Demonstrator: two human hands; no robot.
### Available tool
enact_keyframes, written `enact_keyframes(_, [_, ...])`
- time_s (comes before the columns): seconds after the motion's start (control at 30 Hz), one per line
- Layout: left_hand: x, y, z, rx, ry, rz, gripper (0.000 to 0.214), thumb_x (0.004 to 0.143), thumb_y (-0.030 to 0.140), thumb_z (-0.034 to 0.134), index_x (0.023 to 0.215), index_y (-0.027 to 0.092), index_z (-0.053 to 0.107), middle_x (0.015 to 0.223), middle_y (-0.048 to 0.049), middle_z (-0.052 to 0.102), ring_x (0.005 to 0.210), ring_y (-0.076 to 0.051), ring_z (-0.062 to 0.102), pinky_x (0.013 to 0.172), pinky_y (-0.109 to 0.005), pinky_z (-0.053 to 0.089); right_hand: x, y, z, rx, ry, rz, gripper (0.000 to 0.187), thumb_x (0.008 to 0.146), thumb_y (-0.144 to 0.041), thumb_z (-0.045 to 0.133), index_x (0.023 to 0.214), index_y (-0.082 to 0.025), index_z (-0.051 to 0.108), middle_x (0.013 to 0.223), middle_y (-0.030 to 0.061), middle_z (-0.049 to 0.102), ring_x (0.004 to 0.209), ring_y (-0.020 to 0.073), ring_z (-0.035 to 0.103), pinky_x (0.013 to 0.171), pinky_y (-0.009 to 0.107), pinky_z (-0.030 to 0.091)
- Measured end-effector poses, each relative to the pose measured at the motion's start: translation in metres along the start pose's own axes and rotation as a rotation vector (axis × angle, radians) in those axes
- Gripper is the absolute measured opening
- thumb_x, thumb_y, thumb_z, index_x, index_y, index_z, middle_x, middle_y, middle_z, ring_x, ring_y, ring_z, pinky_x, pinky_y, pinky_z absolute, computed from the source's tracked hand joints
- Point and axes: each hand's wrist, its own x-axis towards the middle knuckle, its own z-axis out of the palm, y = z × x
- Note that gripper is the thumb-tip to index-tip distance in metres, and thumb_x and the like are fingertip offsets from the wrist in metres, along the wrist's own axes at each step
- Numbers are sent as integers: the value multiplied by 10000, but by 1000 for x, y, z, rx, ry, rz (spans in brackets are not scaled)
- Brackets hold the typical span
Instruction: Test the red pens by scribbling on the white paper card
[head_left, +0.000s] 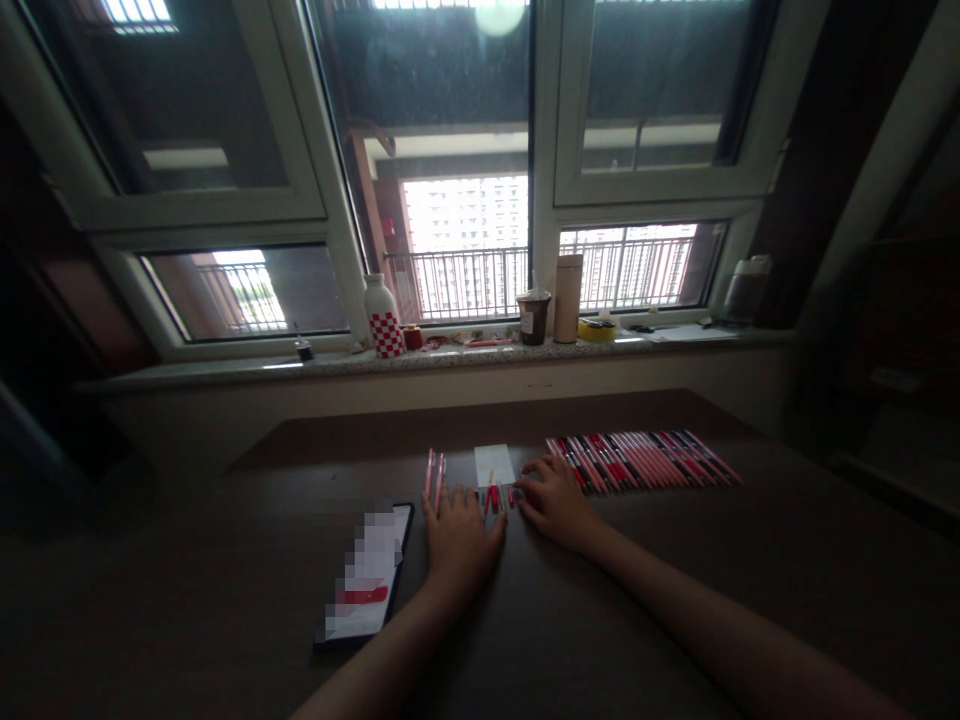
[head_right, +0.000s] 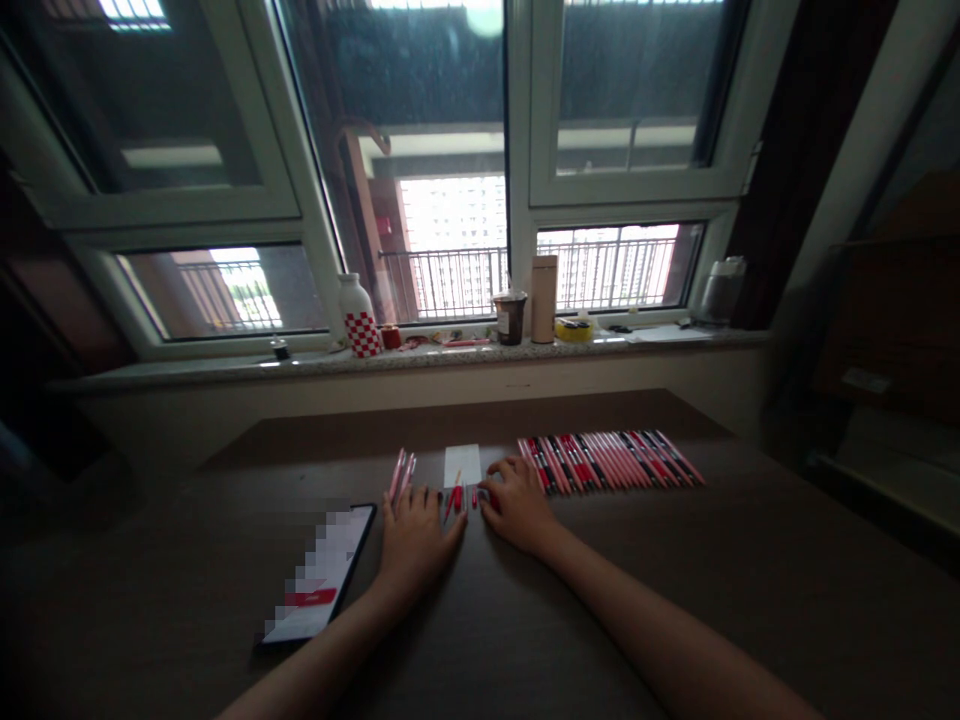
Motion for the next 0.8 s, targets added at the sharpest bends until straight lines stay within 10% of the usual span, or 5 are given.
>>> enact_keyframes(0.8, [1,-1,6,-92,86,126,542,866,453,418,1341,195,462,1373,-107,502,1328,-329,339,1118,-595,134,6,13,4,216,90,58,195,804,-179,594,973,-221,682,903,52,665,967,230,519,910,400,378])
